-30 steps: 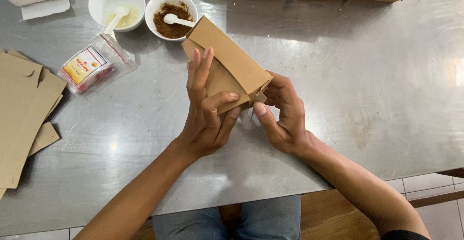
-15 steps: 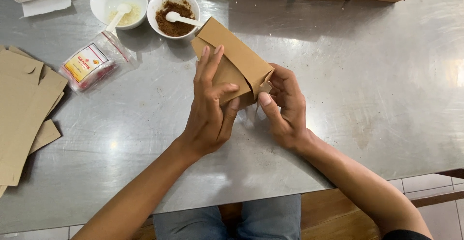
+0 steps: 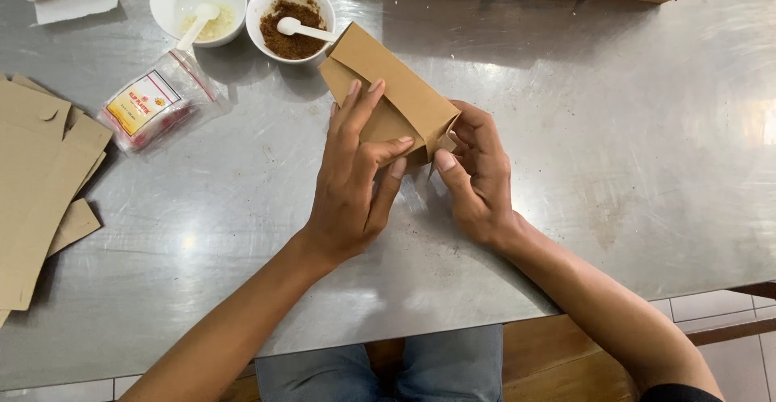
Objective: Assembling cardboard food boxes from flat templates and placing small seasoning packets inside.
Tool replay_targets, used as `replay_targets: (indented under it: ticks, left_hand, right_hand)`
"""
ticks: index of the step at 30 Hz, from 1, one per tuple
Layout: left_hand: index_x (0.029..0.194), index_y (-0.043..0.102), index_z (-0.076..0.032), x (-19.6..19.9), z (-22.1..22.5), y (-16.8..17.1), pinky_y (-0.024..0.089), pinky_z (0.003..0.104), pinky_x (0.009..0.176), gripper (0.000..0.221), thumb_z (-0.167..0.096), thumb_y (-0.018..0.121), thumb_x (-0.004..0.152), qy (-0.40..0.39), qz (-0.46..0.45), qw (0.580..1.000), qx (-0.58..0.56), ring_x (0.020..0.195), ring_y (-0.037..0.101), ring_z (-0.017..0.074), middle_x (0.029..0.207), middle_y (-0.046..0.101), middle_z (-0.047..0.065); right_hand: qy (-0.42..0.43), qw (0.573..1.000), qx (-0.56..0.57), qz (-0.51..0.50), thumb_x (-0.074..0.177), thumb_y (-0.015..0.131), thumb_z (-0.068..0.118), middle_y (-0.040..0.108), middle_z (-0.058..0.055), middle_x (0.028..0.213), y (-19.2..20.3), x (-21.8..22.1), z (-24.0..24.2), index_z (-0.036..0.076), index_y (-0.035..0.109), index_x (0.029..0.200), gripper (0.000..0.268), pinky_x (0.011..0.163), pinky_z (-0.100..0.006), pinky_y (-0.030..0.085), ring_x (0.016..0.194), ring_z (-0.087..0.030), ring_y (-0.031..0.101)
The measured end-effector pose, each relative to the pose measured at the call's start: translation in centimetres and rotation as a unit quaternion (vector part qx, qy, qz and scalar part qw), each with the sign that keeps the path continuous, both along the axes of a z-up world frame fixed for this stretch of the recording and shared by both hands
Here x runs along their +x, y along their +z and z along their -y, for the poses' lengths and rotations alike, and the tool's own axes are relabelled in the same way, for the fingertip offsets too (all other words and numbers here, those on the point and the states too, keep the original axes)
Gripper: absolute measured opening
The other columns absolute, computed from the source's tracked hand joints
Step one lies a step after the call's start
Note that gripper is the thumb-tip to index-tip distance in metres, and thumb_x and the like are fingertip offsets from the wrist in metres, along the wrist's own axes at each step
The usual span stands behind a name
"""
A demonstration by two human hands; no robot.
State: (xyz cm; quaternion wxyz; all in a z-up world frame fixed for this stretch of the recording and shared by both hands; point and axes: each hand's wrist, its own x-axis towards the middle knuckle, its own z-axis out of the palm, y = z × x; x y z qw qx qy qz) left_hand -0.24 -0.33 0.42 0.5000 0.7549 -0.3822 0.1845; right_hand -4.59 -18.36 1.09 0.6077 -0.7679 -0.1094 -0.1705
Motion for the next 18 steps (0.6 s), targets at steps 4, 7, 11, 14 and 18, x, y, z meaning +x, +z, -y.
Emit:
replay_targets:
  ticks: [4,7,11,14,18]
  left_hand:
    - [0.108,0.061,-0.002,0.5,0.1,-0.1,0.031,0.069,0.129,0.012,-0.012,0.055,0.111,0.006,-0.012,1.0,-0.023,0.151,0.04,0.051,0.156,0.04,0.027]
    - [0.112,0.063,0.001,0.4,-0.1,0.2,0.033,0.063,0.132,0.018,-0.012,0.051,0.112,0.001,-0.035,0.999,-0.024,0.155,0.035,0.0485,0.16,0.036,0.024]
    - [0.11,0.061,0.0,0.8,-0.3,0.4,0.03,0.067,0.132,0.017,-0.016,0.058,0.105,-0.026,-0.033,0.999,-0.032,0.156,0.032,0.0525,0.162,0.031,0.029]
    - [0.111,0.065,0.002,1.0,-0.3,0.2,0.034,0.067,0.132,0.012,-0.009,0.065,0.105,-0.042,0.0,0.999,-0.023,0.155,0.033,0.0547,0.16,0.032,0.031]
    - [0.108,0.072,0.001,1.1,-0.3,0.1,0.035,0.063,0.132,0.01,-0.007,0.066,0.106,-0.017,0.004,1.0,-0.025,0.155,0.035,0.0474,0.16,0.033,0.029]
  right_hand:
    - [-0.02,0.998,-0.055,-0.033,0.102,0.064,0.017,0.067,-0.014,0.124,1.2,-0.1,-0.5,0.007,0.034,0.152,0.059,0.076,-0.025,0.061,0.086,-0.016,0.072]
    - [-0.019,0.992,-0.124,-0.021,0.091,0.078,0.013,0.068,-0.012,0.129,1.8,-0.3,-0.4,0.011,0.034,0.154,0.077,0.082,-0.028,0.065,0.099,-0.019,0.078]
    - [-0.026,0.988,-0.149,0.013,0.091,0.073,0.003,0.066,-0.008,0.112,0.8,0.0,-0.1,0.009,0.039,0.152,0.07,0.079,-0.025,0.067,0.08,-0.012,0.071]
    - [-0.029,0.992,-0.118,0.013,0.093,0.069,0.002,0.06,-0.004,0.094,0.3,0.1,0.3,0.008,0.041,0.152,0.065,0.066,-0.02,0.058,0.071,-0.009,0.059]
    - [-0.033,0.99,-0.136,0.03,0.093,0.068,0.006,0.057,-0.003,0.092,0.3,0.2,0.6,0.006,0.043,0.152,0.063,0.058,-0.018,0.051,0.064,-0.007,0.046]
